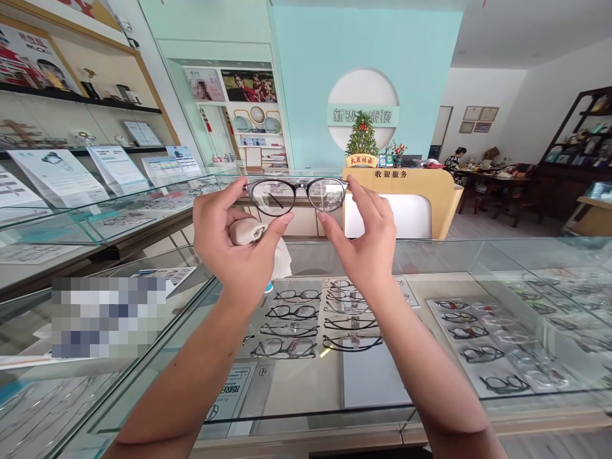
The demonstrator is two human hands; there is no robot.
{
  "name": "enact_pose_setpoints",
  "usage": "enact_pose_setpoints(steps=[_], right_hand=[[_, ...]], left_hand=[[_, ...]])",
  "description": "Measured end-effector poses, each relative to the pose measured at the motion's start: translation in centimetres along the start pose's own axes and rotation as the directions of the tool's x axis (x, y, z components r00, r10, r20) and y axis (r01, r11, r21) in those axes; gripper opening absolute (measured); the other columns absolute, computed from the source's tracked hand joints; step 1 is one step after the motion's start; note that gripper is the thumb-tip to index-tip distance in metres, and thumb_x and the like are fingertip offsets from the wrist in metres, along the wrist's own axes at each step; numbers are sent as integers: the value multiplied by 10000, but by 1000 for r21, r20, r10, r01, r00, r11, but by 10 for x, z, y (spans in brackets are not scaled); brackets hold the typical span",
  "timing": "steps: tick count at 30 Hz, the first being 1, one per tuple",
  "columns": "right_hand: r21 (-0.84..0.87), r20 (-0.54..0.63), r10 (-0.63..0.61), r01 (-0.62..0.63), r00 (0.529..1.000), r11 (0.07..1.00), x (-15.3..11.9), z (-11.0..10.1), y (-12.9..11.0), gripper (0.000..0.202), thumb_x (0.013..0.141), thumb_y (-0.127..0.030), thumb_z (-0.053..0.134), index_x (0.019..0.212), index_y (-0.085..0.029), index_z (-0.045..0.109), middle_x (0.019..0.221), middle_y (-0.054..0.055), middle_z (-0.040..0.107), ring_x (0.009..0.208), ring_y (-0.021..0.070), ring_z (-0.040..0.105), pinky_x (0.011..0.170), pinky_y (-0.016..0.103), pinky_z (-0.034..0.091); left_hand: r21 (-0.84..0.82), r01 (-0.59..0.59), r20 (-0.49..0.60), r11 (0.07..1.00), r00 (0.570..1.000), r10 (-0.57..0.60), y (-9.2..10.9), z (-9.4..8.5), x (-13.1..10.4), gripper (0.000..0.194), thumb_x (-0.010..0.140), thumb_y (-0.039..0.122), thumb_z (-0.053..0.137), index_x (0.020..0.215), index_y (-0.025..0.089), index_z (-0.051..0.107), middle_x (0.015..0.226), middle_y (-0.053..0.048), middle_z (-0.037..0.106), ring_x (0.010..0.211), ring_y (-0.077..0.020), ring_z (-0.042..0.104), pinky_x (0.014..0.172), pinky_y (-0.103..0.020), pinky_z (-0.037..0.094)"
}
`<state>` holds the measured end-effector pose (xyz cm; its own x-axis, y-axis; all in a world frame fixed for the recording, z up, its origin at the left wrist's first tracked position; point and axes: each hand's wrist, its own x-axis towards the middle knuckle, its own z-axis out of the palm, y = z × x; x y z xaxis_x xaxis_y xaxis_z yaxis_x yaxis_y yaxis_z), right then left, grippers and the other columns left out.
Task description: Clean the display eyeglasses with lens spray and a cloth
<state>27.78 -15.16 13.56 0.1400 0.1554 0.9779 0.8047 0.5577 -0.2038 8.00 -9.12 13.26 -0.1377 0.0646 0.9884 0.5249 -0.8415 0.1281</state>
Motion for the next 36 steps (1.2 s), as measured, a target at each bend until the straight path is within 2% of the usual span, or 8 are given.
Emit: enact_pose_setpoints(steps=[7,13,19,22,31,36], right_hand=[[-54,15,15,-14,1000,998,0,0,0,579,1010,-463,763,1558,-316,649,1350,114,802,1194,332,717,1030,592,594],[-73,23,30,-28,999,997,-1,0,0,571,1012,-502,750,1540,-304,662,1333,117,806,1193,340,716,1015,595,596],[-69,40,65,-62,997,996,-1,1,0,565,992,-513,774,1505,-290,692,1290,115,821,1166,331,721,993,584,601],[-56,45,63,-61,997,997,0,1,0,553,987,-502,785,1485,-275,712,1282,118,826,1164,328,724,993,575,600],[-98,40,58,-54,998,994,0,0,0,549,981,-512,791,1471,-273,728,1275,121,836,1146,338,729,983,578,601],[-116,37,56,-51,998,992,0,0,0,560,988,-533,776,1487,-283,721,1274,123,833,1149,345,723,975,582,601]], left_hand=[[-12,13,-5,1000,1000,-13,2,0,1,665,924,526,869,1498,291,627,1407,-121,671,1259,-322,684,878,-429,621],[52,12,-10,999,1000,-12,3,-1,1,666,912,549,876,1479,284,646,1369,-120,689,1194,-306,705,852,-420,630],[-4,29,-9,1000,1000,-30,3,-1,1,669,909,517,887,1498,307,647,1380,-113,665,1235,-324,702,1030,-502,619],[-24,11,-14,1000,1000,-11,2,-1,1,676,909,501,891,1508,306,649,1371,-112,659,1253,-329,700,1070,-520,615],[34,-23,-35,999,999,24,5,0,0,639,946,472,853,1530,308,653,1405,-113,685,1290,-333,702,1064,-516,647],[45,-9,-31,999,999,11,3,0,1,670,923,509,870,1531,315,665,1396,-108,715,1262,-328,724,1037,-496,653]])
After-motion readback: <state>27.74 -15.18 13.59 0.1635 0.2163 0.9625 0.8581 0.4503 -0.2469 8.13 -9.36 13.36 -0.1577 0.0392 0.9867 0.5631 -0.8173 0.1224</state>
